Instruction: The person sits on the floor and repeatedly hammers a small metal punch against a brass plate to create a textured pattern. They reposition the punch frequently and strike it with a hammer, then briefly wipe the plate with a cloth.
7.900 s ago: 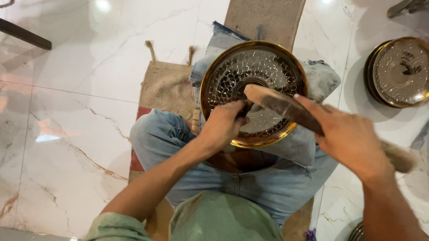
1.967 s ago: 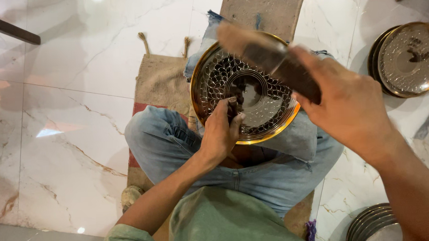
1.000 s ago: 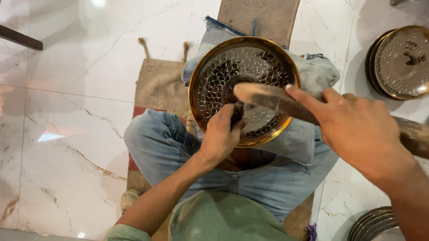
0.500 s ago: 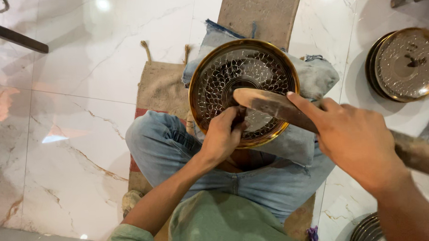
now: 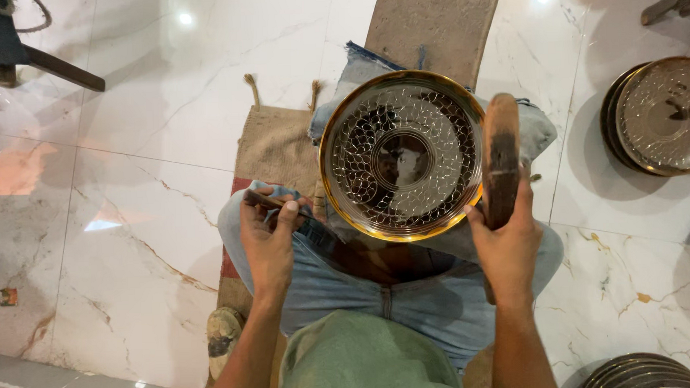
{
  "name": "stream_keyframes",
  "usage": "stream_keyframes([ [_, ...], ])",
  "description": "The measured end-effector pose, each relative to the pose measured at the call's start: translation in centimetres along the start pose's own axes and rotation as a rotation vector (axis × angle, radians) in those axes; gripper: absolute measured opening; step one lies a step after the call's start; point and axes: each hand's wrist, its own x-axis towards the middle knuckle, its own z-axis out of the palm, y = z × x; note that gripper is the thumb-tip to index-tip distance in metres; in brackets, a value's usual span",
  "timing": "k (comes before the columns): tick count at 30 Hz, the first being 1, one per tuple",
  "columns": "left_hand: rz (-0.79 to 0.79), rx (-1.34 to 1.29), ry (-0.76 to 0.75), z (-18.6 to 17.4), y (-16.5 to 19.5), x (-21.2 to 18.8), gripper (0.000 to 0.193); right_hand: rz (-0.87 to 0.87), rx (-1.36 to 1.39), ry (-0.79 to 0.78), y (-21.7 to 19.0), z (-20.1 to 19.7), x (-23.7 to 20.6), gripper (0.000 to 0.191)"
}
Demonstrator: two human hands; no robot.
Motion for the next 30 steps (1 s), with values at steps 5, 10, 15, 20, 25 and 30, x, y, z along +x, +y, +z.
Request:
stream_keyframes([
  [5,0.086,0.222,-0.065,1.6,-0.8,-0.3,0.026,-0.093,-0.029,-0.026,-0.2,-0.7,2.7,0.086],
  [10,0.226,0.415,-0.156,4.9,-1.3,-0.5,0.034,-0.229,-0.033,0.1,-0.5,-2.2,3.4,0.08],
  [15,0.259,0.653,-0.138,6.4,-1.6,-0.6,0.034,-0.351,0.099,0.022,-1.9,-3.1,3.1,0.081],
  [20,0.295,0.645,-0.089,6.8,-2.5,-0.6,0.036,-0.515,-0.391,-0.319,-5.9,-3.6,5.5,0.086],
  [25,0.234,0.61,-0.087,7.1,-2.7,-0.5,0.033,-0.763,-0.259,-0.32,-12.2,-3.4,8.2,0.082],
  [30,0.447,0.622,-0.126,7.0,-2.5,-0.1,0.042,-0.807,-1.037,-0.606,-17.2,-3.9,9.1,0.085],
])
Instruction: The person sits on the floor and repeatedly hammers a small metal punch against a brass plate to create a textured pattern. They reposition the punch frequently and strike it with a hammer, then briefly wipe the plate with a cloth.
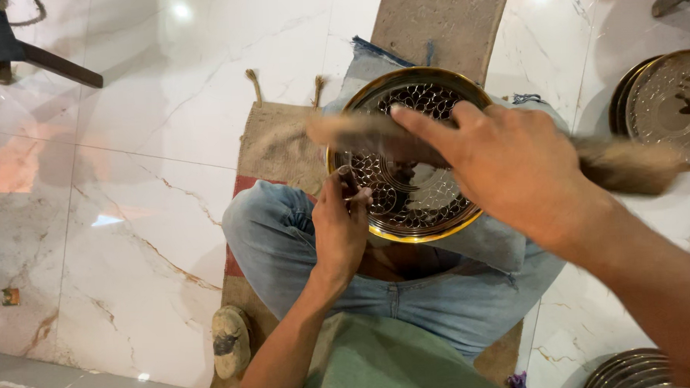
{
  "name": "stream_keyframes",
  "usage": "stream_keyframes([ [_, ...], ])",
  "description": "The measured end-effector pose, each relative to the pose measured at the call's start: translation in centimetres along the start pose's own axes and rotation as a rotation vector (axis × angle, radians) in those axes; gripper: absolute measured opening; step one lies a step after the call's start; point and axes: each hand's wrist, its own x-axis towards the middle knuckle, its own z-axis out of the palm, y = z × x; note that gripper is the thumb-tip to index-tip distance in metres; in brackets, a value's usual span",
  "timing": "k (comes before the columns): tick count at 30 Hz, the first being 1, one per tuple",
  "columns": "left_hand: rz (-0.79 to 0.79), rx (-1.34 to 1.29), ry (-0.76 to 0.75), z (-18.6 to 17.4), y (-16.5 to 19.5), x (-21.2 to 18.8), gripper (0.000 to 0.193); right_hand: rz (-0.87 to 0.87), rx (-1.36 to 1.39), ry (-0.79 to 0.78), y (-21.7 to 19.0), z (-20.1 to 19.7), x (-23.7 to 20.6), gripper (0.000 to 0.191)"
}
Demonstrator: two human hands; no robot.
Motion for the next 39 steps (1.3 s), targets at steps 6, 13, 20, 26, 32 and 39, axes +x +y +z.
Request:
stream_keyframes([
  [6,-0.088,-0.097,-0.081,-0.4,0.6,0.0,0.034,-0.028,-0.004,0.079,-0.4,-0.7,-0.9,0.077],
  [13,-0.093,-0.062,-0.017,0.2,1.3,-0.6,0.031,-0.007,0.032,0.126,0.3,0.8,-1.8,0.075],
  [20,-0.212,-0.096,-0.024,1.2,0.7,-1.6,0.033,0.011,0.251,0.368,0.6,1.4,-0.8,0.079],
  [26,-0.106,-0.057,-0.009,1.2,0.7,-1.6,0.026,-0.117,-0.134,0.113,0.6,0.4,-0.5,0.087],
  [32,-0.124,-0.123,-0.174,1.7,0.1,0.1,0.03,-0.041,-0.148,0.116,1.6,1.0,-2.0,0.076],
  [39,0.116,-0.131,-0.522,0.9,-0.4,2.9,0.038,0.316,0.271,-0.151,3.4,7.6,-6.3,0.075],
])
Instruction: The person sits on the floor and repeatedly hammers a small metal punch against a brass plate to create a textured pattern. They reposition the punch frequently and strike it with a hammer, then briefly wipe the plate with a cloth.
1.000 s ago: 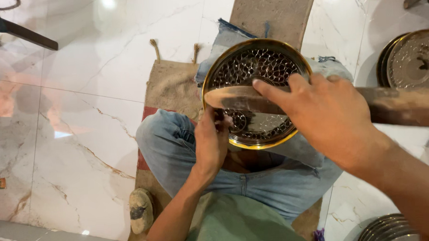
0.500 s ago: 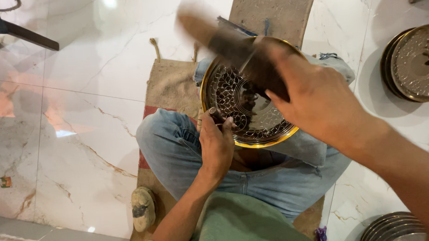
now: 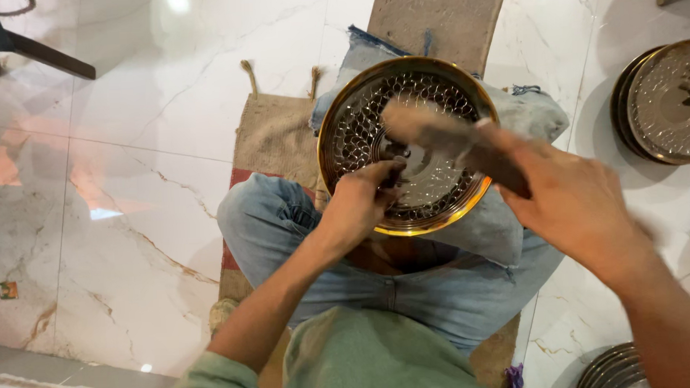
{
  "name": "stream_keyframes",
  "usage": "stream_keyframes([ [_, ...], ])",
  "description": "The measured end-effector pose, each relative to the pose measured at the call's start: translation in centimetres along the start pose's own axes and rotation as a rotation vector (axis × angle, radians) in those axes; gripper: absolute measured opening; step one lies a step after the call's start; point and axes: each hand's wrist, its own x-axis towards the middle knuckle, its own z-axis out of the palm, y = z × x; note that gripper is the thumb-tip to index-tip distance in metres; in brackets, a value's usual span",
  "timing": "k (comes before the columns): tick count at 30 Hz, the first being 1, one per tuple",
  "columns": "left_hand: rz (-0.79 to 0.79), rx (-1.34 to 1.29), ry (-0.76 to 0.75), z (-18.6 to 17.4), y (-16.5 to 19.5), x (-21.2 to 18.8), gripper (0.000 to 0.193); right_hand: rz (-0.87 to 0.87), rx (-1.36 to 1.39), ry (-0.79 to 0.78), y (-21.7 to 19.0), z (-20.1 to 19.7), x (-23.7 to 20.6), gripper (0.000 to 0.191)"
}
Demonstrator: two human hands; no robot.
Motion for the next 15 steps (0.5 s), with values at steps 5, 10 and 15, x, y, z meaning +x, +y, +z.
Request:
stream_keyframes([
  [5,0.108,0.1,-0.333,-0.5,0.0,2.9,0.036,0.087,0.457,0.332,1.1,6.7,-3.9,0.076],
  [10,0.033,0.049,-0.39,-0.7,1.4,3.5,0.038,0.329,0.519,0.285,-0.6,12.5,-7.9,0.079],
  [15,-0.222,-0.04,0.038,-0.6,2.5,-0.2,0.04,0.306,0.597,0.285,0.4,11.0,-7.3,0.085],
])
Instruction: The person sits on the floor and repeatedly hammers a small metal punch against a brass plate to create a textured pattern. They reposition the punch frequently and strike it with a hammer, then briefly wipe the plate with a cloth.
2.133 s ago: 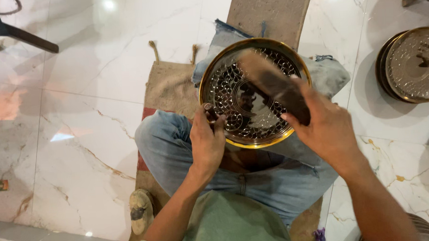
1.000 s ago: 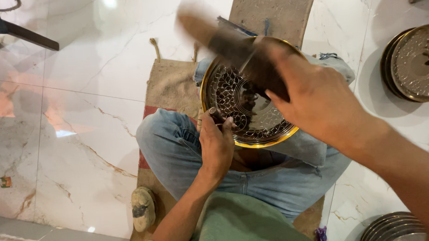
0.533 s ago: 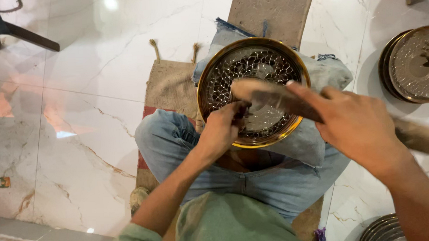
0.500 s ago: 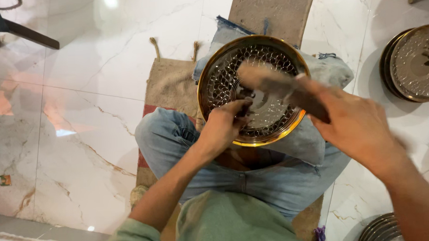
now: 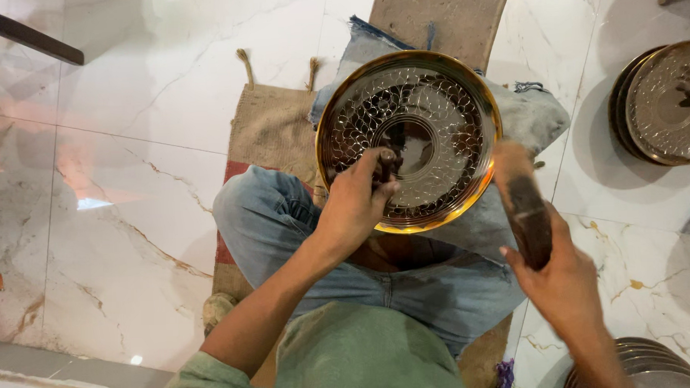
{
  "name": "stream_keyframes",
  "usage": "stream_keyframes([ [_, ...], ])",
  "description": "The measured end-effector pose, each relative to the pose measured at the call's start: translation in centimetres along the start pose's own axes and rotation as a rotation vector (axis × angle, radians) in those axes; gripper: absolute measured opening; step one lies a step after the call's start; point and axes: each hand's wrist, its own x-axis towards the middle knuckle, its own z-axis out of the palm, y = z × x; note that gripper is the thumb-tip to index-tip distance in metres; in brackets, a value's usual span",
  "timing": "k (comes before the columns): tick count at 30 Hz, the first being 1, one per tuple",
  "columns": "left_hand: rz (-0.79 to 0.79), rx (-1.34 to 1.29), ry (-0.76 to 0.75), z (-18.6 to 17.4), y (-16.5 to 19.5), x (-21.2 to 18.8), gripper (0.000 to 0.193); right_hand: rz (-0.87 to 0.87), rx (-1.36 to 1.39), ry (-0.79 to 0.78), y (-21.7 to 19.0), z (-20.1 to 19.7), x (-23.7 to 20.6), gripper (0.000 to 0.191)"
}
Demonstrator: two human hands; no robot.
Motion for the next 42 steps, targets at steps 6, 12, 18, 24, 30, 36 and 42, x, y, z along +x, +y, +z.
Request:
stream_keyframes([
  [6,0.132,0.04,0.069,0.2,-1.3,-0.3,0.039,-0.366,-0.107,0.094,-4.4,-3.3,6.4,0.08],
  [12,0.081,0.125,0.069,0.6,-2.0,-0.8,0.023,-0.504,-0.4,-0.193,-11.1,-6.5,10.3,0.077],
  [18,-0.121,0.001,0.352,2.3,-1.3,-2.7,0.02,-0.716,-0.826,-0.292,-16.9,-6.9,10.3,0.082],
  [24,-0.059,-0.074,0.514,4.1,-1.4,-3.9,0.022,-0.951,-0.822,-0.002,-18.7,-6.6,8.8,0.081],
  [30,-0.101,-0.041,0.541,4.4,-1.6,-3.7,0.023,-0.893,-0.436,0.051,-18.7,-7.4,9.9,0.075],
  [36,-0.126,-0.077,0.547,4.4,-1.3,-3.6,0.021,-0.954,-0.307,-0.075,-18.8,-6.3,10.6,0.078],
  [42,-0.155,-0.125,0.498,4.6,-1.6,-3.0,0.016,-0.778,-0.684,-0.28,-18.7,-6.6,10.2,0.084],
])
